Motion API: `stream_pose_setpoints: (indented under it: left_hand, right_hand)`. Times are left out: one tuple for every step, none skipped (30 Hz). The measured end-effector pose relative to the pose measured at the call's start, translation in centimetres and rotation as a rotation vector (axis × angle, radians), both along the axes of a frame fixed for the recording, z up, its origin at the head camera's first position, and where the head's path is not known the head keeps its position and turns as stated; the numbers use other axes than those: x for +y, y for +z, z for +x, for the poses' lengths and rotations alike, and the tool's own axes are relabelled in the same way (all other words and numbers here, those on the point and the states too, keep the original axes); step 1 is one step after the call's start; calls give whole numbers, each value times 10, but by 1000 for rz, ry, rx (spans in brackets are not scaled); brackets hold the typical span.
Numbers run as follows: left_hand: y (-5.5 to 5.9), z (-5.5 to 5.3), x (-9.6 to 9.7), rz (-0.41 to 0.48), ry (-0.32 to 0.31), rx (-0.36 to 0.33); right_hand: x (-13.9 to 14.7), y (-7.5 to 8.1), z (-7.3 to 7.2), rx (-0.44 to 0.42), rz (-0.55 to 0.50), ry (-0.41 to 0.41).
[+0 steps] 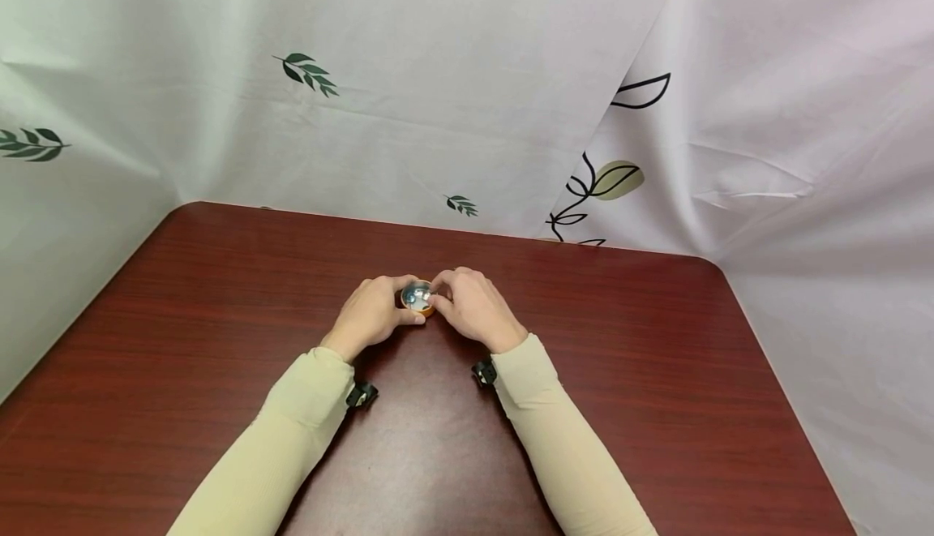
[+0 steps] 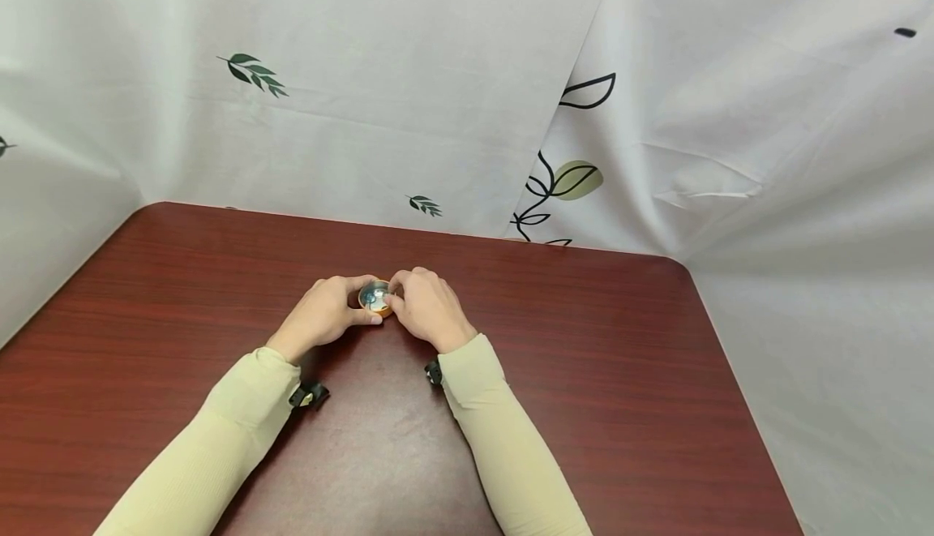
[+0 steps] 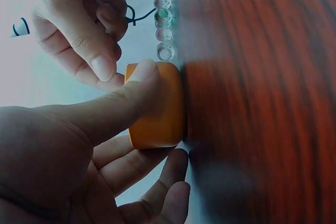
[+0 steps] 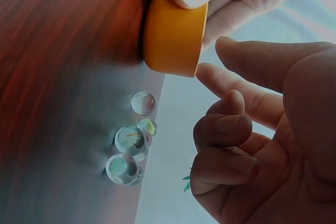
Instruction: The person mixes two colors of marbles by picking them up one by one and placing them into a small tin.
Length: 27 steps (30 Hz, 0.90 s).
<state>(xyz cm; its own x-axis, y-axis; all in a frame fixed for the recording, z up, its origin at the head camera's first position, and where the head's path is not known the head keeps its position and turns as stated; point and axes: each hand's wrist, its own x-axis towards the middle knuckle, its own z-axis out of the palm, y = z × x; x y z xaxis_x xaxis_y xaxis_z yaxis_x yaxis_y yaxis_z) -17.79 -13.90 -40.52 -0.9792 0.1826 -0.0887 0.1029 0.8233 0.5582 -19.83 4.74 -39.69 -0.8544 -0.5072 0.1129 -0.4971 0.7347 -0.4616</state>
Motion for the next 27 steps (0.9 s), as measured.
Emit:
stream_pose_setpoints:
  left_hand:
    - [0, 0, 0, 0, -1, 1]
    - [0, 0, 0, 2, -2, 0]
    - [0, 0, 0, 4, -2, 0]
    - [1, 0, 0, 5, -2, -1]
    - [1, 0, 0, 6, -1, -1]
    - [1, 0, 0, 6, 0, -2]
    - [1, 0, 0, 7, 1, -2]
    - [1, 0, 0, 11, 1, -4]
    - [1, 0, 0, 10, 0, -3]
    - [1, 0, 0, 10, 1, -2]
    - [1, 0, 0, 9, 2, -2]
    - [1, 0, 0, 9, 1, -1]
    - [1, 1, 0, 9, 0, 0]
    - [1, 1, 0, 8, -1, 2]
    - [1, 1, 0, 5, 0, 4]
    - [1, 1, 0, 6, 1, 5]
    - [1, 1, 0, 7, 0, 4]
    - [1, 1, 0, 8, 1, 5]
    - [1, 1, 1, 7, 2, 5]
    - [1, 1, 1, 6, 5, 5]
    - [1, 2, 1, 6, 7, 5]
    - [1, 2, 1, 6, 10, 5]
    - [1, 2, 1, 5, 12, 3]
    - [1, 2, 1, 3, 14, 3]
    - [1, 2, 1, 4, 15, 1]
    - [1, 2, 1, 3, 16, 0]
    - [1, 2, 1, 4, 16, -2]
  right_hand:
    - [1, 0, 0, 1, -3, -4]
    - [1, 1, 0, 2, -5, -8]
    - [2, 1, -1, 4, -7, -11]
    - [2, 2, -1, 4, -10, -12]
    - [3, 2, -1, 4, -12, -13]
    - [3, 2, -1, 4, -13, -14]
    - [4, 2, -2, 5, -14, -15]
    - [4, 3, -2, 6, -14, -15]
    - [5, 3, -2, 6, -14, -15]
    - [5, 3, -3, 5, -15, -15]
    - [6, 3, -3, 2, -17, -16]
    - [7, 3, -3, 1, -17, -18]
    - [7, 3, -3, 0, -18, -21]
    - [8, 3, -4, -3, -20, -25]
    - [9, 4, -4, -3, -21, -28]
    - [10, 4, -5, -2, -22, -32]
    - [10, 4, -5, 0, -24, -35]
    - [11, 5, -5, 6, -26, -38]
    - [12, 5, -6, 8, -30, -40]
    - [13, 5, -6, 12, -34, -40]
    - [14, 5, -6, 14, -35, -40]
    - [15, 5, -7, 14, -39, -40]
    - [16, 6, -7, 13, -44, -40]
    - [16, 6, -8, 11, -49, -41]
    - [17, 7, -8, 8, -53, -43]
    - [18, 7, -9, 7, -54, -46]
    - [19, 7, -9, 6, -57, -51]
